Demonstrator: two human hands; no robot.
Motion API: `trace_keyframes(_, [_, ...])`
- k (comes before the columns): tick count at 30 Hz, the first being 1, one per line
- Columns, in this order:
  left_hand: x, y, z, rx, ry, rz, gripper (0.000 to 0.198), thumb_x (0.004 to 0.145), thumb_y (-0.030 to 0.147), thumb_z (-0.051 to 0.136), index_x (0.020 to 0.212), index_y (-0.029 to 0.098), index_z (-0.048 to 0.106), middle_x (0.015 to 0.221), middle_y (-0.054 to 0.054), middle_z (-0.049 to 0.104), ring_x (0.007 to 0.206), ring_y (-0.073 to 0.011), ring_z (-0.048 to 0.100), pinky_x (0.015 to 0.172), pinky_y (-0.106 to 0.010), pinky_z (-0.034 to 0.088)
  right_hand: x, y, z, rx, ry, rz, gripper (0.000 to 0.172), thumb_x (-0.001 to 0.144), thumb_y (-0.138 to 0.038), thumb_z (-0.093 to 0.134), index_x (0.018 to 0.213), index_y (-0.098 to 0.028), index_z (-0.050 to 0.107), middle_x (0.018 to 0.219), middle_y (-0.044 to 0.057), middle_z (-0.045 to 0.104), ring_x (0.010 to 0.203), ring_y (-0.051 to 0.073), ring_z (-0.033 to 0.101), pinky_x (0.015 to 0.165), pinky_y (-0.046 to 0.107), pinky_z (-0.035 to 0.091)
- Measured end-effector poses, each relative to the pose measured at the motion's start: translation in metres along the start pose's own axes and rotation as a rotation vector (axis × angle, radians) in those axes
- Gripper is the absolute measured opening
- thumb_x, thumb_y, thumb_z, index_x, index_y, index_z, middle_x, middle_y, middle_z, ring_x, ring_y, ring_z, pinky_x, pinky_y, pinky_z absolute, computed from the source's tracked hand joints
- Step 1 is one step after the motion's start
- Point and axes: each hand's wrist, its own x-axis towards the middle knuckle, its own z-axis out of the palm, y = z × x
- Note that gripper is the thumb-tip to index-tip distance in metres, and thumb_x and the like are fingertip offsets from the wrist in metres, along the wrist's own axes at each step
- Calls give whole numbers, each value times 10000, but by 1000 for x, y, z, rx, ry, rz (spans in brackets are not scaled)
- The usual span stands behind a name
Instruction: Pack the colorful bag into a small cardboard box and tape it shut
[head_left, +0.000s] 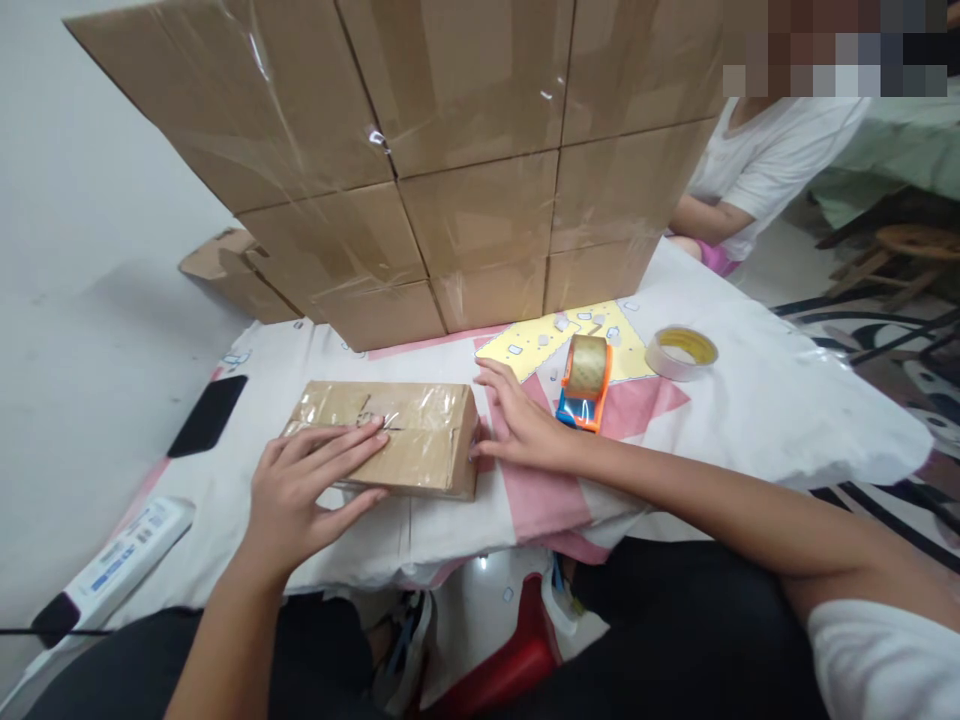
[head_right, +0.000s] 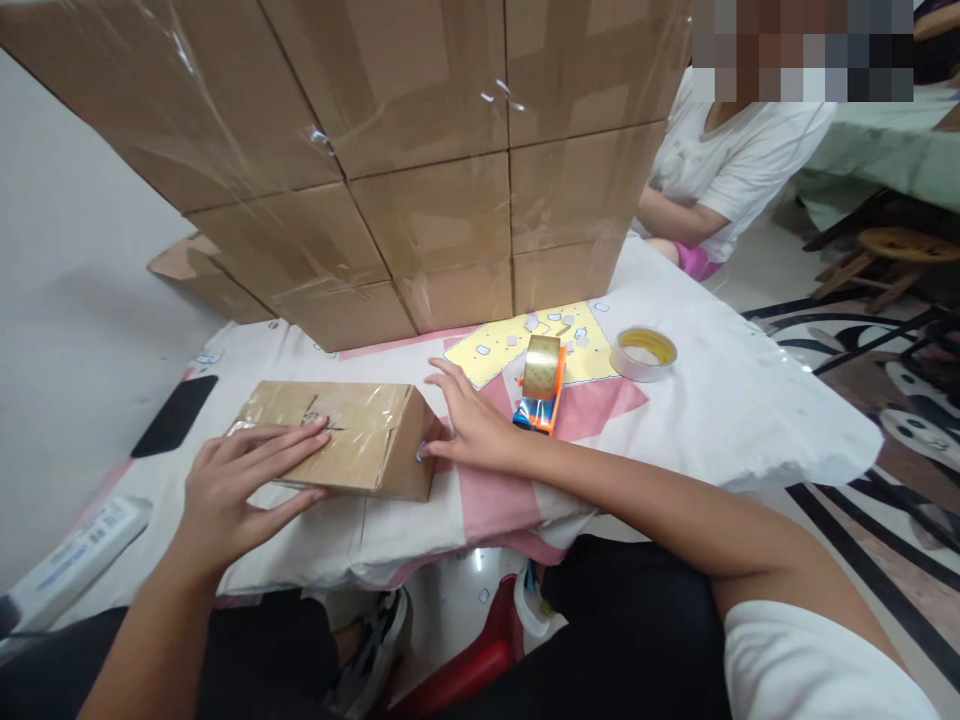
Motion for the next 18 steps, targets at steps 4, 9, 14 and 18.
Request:
trace_keyframes(4, [-9,17,4,77,84,-70,531,838,428,728,1350,389,593,1238,-11,738,1111,-320,624,1102,-557,255,2,0,2,241,-141,26,731,834,-343,761,1468,-247,409,1329,105,610,1177,262,627,1024,449,497])
trace_keyframes(9, [-17,83,31,118,280,-253,929,706,567,814,1493,268,420,1460,-156,553,1382,-421,404,1175,-687,159,-3,-7,19,211,-81,27,678,800,-392,799,1382,-206,505,1263,108,656,1094,265,661,967,427,524])
trace_keyframes(14, [-12,119,59,101,406,-321,1147,677,313,879,1545,282,130,1611,-205,218,1526,-407,145,1157,-728,259,-9,-11,36,78,-29,-31,625,827,-455,767,1327,-183,510,1211,136,661,1086,283,644,921,427,522])
trace_keyframes(18, [-14,120,63,75,373,-413,1119,705,281,852,1518,309,84,1581,-209,211,1522,-407,144,1143,-758,270,-9,-10,39,100,-16,-53,551,838,-413,770,1279,-182,533,1162,121,670,1034,259,644,885,398,523])
